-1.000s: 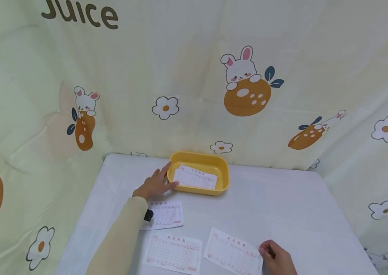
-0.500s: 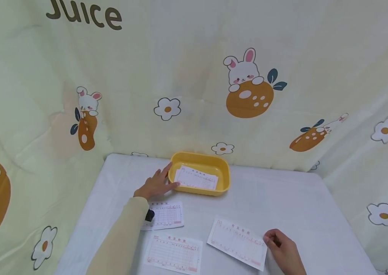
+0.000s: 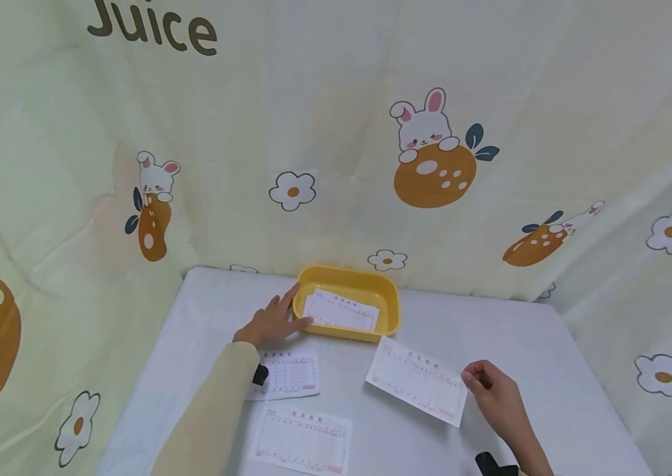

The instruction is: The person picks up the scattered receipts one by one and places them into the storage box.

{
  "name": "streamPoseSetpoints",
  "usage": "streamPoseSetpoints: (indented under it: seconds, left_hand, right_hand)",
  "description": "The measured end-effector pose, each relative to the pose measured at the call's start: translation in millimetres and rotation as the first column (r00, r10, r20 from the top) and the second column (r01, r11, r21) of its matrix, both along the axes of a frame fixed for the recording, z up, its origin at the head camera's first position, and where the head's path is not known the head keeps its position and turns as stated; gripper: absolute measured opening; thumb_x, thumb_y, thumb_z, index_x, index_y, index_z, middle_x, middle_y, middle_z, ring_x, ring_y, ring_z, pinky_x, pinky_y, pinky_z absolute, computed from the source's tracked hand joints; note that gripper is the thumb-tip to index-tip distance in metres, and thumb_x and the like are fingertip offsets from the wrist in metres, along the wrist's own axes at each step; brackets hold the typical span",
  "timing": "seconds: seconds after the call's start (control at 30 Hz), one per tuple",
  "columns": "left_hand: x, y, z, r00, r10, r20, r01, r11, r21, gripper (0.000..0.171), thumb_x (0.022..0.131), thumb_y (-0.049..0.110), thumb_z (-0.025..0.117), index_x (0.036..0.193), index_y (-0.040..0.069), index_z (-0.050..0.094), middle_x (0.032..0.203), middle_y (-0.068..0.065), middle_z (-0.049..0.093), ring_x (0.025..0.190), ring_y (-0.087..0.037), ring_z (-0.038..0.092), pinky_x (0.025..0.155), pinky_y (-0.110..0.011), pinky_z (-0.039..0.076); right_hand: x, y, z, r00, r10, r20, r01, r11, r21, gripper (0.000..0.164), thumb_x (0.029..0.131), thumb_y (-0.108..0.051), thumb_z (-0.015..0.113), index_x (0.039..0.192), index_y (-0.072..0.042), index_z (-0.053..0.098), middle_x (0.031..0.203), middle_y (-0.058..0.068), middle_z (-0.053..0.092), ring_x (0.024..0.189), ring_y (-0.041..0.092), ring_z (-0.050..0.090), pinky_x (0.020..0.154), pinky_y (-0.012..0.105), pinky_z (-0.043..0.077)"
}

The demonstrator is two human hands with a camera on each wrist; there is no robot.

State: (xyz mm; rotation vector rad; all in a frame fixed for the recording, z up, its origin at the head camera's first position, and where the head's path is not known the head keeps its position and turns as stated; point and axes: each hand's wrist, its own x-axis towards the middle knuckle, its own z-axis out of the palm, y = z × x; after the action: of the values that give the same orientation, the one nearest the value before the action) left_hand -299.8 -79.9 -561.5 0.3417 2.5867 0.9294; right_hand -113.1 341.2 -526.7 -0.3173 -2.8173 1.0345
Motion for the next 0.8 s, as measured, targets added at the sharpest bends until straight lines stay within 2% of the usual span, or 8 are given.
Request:
streamPoseSetpoints:
  seconds: [0.17,0.3,0.37,0.57,0.8]
  left_hand:
    - [-3.5,-2,-5.1,1.0,-0.008,-0.012,0.008,1.0,-0.006,0.097,0.099,0.07,0.06,0.174,0.033,0.012,0.175,-0.023,0.02,0.153,-0.062,0.022,0.116,-0.081,0.023]
    - [-9.3,-2,-16.9,1.0,0.001,0.014,0.0,1.0,-0.015,0.099,0.097,0.074,0.061,0.174,0.038,0.009,0.176,-0.021,0.018,0.154,-0.062,0.02,0.116,-0.082,0.022]
    - [-10.3,0,-18.5,0.999,0.005,0.037,-0.004,1.0,-0.024,0.099,0.096,0.075,0.06,0.173,0.042,0.007,0.177,-0.018,0.014,0.154,-0.062,0.018,0.115,-0.082,0.022]
    - [0.6,-1,-3.1,0.999,0.029,0.037,-0.029,1.0,0.001,0.096,0.098,0.072,0.061,0.173,0.041,0.011,0.177,-0.02,0.015,0.152,-0.066,0.018,0.111,-0.086,0.023]
    - [3.4,-2,-4.0,0.999,0.024,0.025,-0.024,1.0,0.008,0.095,0.097,0.073,0.061,0.173,0.042,0.013,0.177,-0.019,0.017,0.152,-0.066,0.018,0.111,-0.086,0.024]
  right_hand:
    - [-14.4,-1,10.1,0.996,0.018,-0.084,-0.015,1.0,0.026,0.005,0.105,-0.001,0.066,0.109,0.002,0.065,0.091,0.009,0.064,0.077,0.02,0.054,0.059,0.025,0.044]
    - [-23.7,-2,18.7,0.992,0.001,-0.126,0.004,0.999,0.037,0.004,0.105,0.001,0.065,0.108,0.002,0.065,0.091,0.011,0.065,0.078,0.022,0.054,0.06,0.025,0.043]
    - [-28.7,-2,23.1,0.989,-0.001,-0.145,0.007,0.999,0.041,0.004,0.105,0.001,0.064,0.108,0.003,0.065,0.091,0.012,0.065,0.079,0.022,0.053,0.06,0.025,0.043]
    - [-46.5,-4,36.5,0.985,-0.001,-0.174,0.008,0.999,0.04,0.006,0.106,-0.001,0.063,0.11,0.003,0.065,0.092,0.013,0.064,0.08,0.025,0.053,0.06,0.025,0.043]
    - [-63.0,-10,50.8,0.988,0.001,-0.152,0.005,0.999,0.035,0.01,0.108,-0.005,0.062,0.113,0.003,0.064,0.096,0.015,0.064,0.085,0.028,0.054,0.062,0.026,0.045]
